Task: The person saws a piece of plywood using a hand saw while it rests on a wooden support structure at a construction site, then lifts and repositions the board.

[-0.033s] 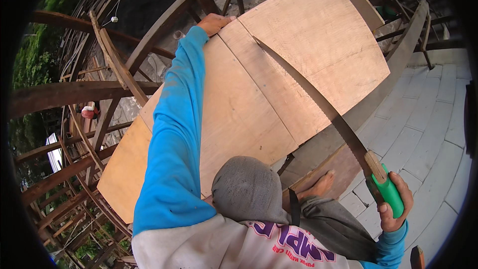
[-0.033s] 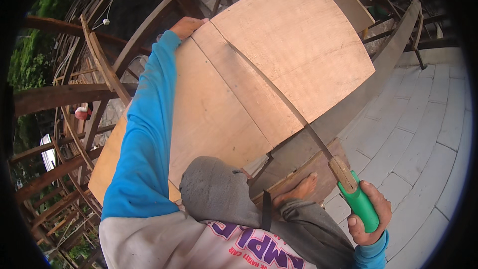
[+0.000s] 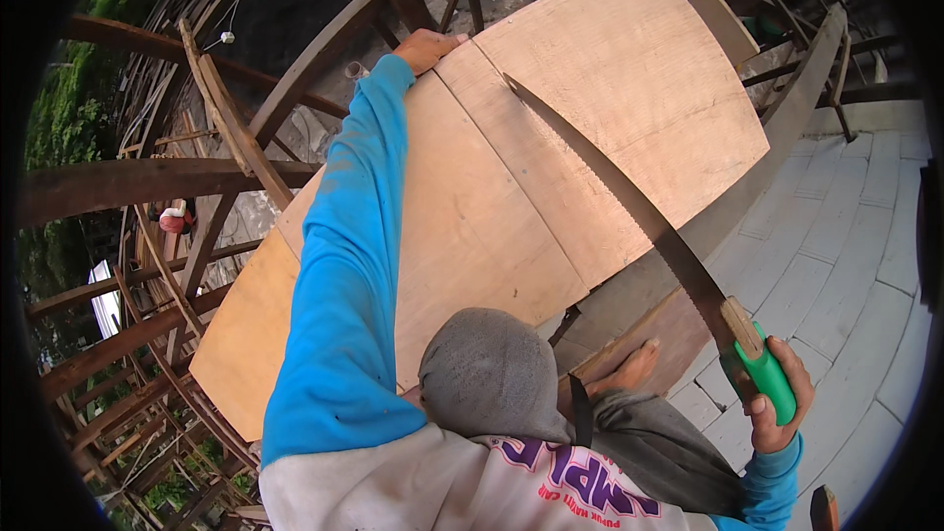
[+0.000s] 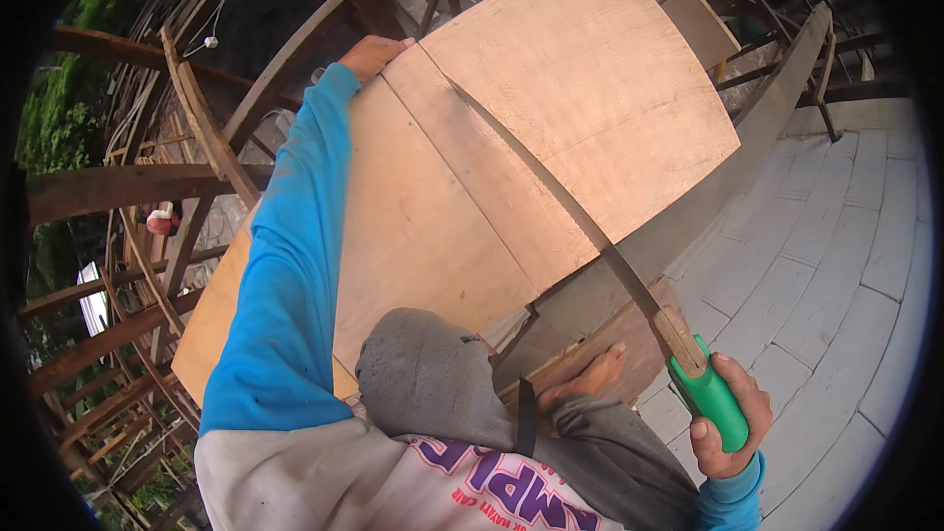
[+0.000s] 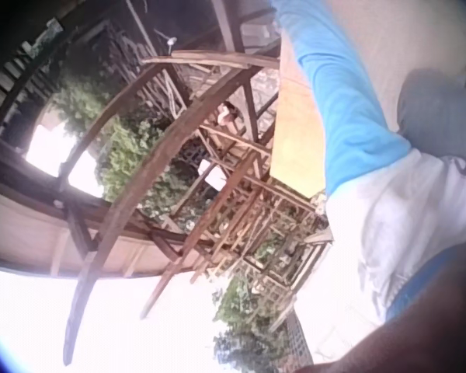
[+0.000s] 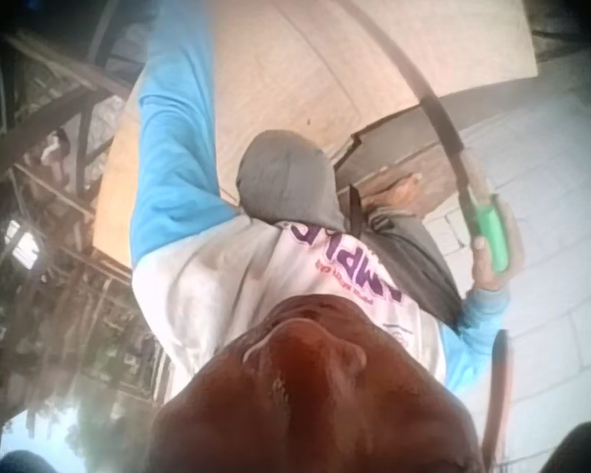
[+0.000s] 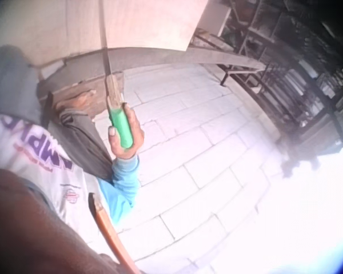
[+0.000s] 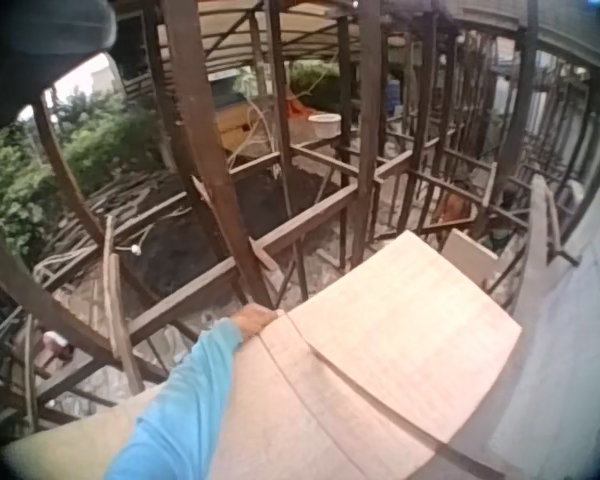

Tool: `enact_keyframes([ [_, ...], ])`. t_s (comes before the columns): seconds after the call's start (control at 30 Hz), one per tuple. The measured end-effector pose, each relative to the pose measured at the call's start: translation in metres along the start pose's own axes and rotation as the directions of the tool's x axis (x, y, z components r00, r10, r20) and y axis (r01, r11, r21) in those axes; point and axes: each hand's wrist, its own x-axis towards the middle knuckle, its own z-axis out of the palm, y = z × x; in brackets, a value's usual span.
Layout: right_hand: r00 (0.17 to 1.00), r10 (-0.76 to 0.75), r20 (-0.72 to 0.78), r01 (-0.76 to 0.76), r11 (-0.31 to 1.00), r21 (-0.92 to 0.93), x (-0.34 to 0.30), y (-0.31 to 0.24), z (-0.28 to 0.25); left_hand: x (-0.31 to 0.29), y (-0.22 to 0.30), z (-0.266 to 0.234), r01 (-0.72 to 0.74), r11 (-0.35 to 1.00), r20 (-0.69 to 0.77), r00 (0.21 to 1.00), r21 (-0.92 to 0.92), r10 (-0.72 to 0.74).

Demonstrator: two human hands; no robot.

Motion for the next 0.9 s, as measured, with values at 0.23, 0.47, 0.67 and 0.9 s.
enact_keyframes([
  [0.23,0.986,0.162,-0.039,-0.159,0.984,0.082,0.011,0.015,-0.004,-0.017,-0.006,0.020,-0.229,0.893,-0.159,0.971,-0.388,0.180],
  [0.47,0.990,0.114,-0.084,-0.104,0.988,0.111,0.023,0.021,-0.006,-0.021,-0.003,0.035,-0.263,0.957,-0.253,0.941,-0.126,0.225],
  [0.67,0.989,0.133,-0.057,-0.125,0.984,0.130,0.019,0.005,0.001,-0.010,-0.008,0.030,-0.252,0.968,-0.207,0.947,0.000,0.247],
  [0.9,0.987,0.133,-0.084,-0.118,0.978,0.172,0.002,0.022,0.009,0.005,-0.014,0.023,-0.214,0.956,-0.261,0.929,0.203,0.263],
])
